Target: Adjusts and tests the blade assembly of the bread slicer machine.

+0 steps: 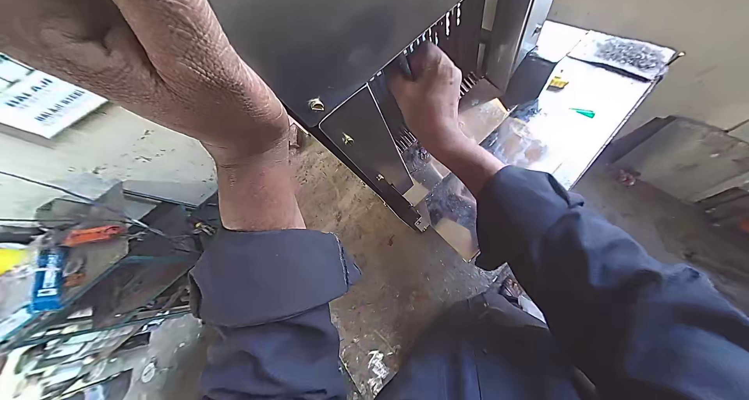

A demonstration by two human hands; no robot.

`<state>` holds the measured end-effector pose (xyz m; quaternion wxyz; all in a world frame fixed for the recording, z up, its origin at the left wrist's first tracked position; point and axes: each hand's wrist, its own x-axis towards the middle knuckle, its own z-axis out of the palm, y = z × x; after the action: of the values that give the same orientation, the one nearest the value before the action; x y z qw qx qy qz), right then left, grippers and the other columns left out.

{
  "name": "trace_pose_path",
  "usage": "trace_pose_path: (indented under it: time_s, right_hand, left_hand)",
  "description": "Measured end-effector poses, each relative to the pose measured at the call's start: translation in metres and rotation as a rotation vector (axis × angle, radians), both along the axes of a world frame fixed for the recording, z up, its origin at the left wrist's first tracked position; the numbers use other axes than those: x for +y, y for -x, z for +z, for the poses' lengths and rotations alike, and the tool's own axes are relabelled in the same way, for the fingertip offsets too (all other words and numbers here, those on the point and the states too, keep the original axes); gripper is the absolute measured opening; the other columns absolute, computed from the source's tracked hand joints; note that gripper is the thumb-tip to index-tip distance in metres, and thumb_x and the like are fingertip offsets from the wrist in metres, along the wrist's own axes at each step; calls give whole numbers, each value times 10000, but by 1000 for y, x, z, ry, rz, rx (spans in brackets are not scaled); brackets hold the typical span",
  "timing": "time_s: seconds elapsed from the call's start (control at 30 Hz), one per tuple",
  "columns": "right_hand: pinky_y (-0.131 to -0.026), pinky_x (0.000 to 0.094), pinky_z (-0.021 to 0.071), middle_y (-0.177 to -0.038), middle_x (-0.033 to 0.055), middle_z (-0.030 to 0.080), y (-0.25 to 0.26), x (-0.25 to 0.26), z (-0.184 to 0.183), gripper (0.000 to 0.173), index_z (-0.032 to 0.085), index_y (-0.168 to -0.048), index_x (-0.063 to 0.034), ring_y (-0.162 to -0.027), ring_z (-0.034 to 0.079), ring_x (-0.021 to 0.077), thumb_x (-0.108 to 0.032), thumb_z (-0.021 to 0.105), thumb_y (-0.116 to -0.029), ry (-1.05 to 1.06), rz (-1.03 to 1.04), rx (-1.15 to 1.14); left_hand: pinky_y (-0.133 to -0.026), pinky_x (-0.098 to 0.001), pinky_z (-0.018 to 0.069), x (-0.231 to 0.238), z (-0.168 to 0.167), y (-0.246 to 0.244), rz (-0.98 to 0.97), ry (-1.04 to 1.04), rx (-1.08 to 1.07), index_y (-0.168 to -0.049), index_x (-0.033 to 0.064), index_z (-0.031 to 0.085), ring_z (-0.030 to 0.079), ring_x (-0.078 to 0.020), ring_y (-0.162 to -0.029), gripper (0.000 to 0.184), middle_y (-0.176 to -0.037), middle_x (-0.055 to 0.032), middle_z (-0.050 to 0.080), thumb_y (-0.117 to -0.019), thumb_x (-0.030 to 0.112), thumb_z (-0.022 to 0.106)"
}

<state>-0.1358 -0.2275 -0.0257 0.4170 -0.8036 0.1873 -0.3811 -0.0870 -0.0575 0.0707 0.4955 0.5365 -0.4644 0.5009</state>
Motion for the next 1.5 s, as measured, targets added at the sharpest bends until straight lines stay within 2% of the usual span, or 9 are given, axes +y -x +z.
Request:
trace_pose_path:
  time_s: [0.2, 0.3, 0.57, 0.73, 0.9, 0.97, 1.1, 1.27, 1.5]
  right_hand:
    - [-764, 449, 562, -899, 52, 731, 17, -10, -40, 202, 766, -934, -104, -841, 699, 192, -305, 756, -916, 1, 60, -74]
    - [-789, 444, 588, -974, 63, 752, 23, -4, -40, 183, 797, -1022, -118, -905, 722, 211, -272, 730, -947, 166, 87, -114]
    - [-633, 466, 545, -844, 125, 672, 12, 5, -36, 258, 658, -823, -35, -763, 685, 281, -267, 683, -935, 336, 27, 15]
    - [-748, 479, 571, -968, 117, 732, 2, 14, 17, 251, 724, -977, -51, -907, 726, 269, -287, 714, -892, 254, -83, 30]
    - [-631, 491, 518, -829, 119, 671, 8, 12, -17, 322, 623, -807, -57, -764, 681, 293, -347, 678, -936, 269, -45, 176]
    - [-665, 501, 539, -859, 129, 693, 7, 12, -6, 272, 666, -845, -44, -802, 698, 298, -305, 695, -916, 288, -58, 107]
    - [-745, 488, 570, -975, 119, 737, 2, 14, 17, 256, 731, -1003, -52, -920, 728, 280, -285, 704, -899, 294, -115, 45]
    - [-631, 490, 518, -825, 110, 671, 10, 10, -20, 311, 631, -816, -69, -770, 683, 289, -352, 660, -942, 290, -21, 204]
    - [-708, 491, 560, -933, 100, 734, 6, 13, 19, 249, 725, -962, -75, -892, 727, 275, -313, 688, -899, 336, -97, 125]
  left_hand:
    - [-636, -286, 521, 1, 3, -3, 20, -25, -30, -807, -12, 619, 618, -114, -705, 254, -727, -54, 601, -1022, 12, 484]
    - [-638, -266, 529, 1, -1, -4, 26, -5, -39, -827, -26, 622, 631, -104, -722, 251, -744, -57, 619, -1027, -6, 471]
    - [-536, -283, 445, -4, 6, -1, -13, -2, -54, -697, 54, 578, 558, -93, -576, 313, -617, -15, 547, -1002, 75, 512]
    - [-530, -286, 455, -2, 4, -3, -39, -6, -32, -696, 57, 578, 557, -92, -569, 307, -615, -9, 548, -999, 80, 533]
    - [-641, -223, 446, 3, -4, 12, 120, -59, 91, -805, -18, 608, 552, -54, -686, 280, -716, -38, 560, -1045, 81, 504]
    - [-555, -257, 456, -4, 2, 4, -15, 3, 17, -727, 39, 581, 559, -69, -596, 270, -636, -12, 556, -990, 60, 524]
    - [-542, -240, 444, 1, -1, -1, 20, -27, 17, -695, 58, 571, 551, -66, -583, 302, -618, 2, 536, -996, 74, 543]
    - [-554, -295, 466, -3, 6, -1, -44, -6, -43, -735, 24, 603, 578, -109, -601, 271, -640, -34, 573, -993, 65, 532]
    - [-563, -298, 470, -3, 5, -2, -38, -14, -43, -749, 26, 612, 587, -112, -614, 271, -655, -39, 583, -998, 80, 520]
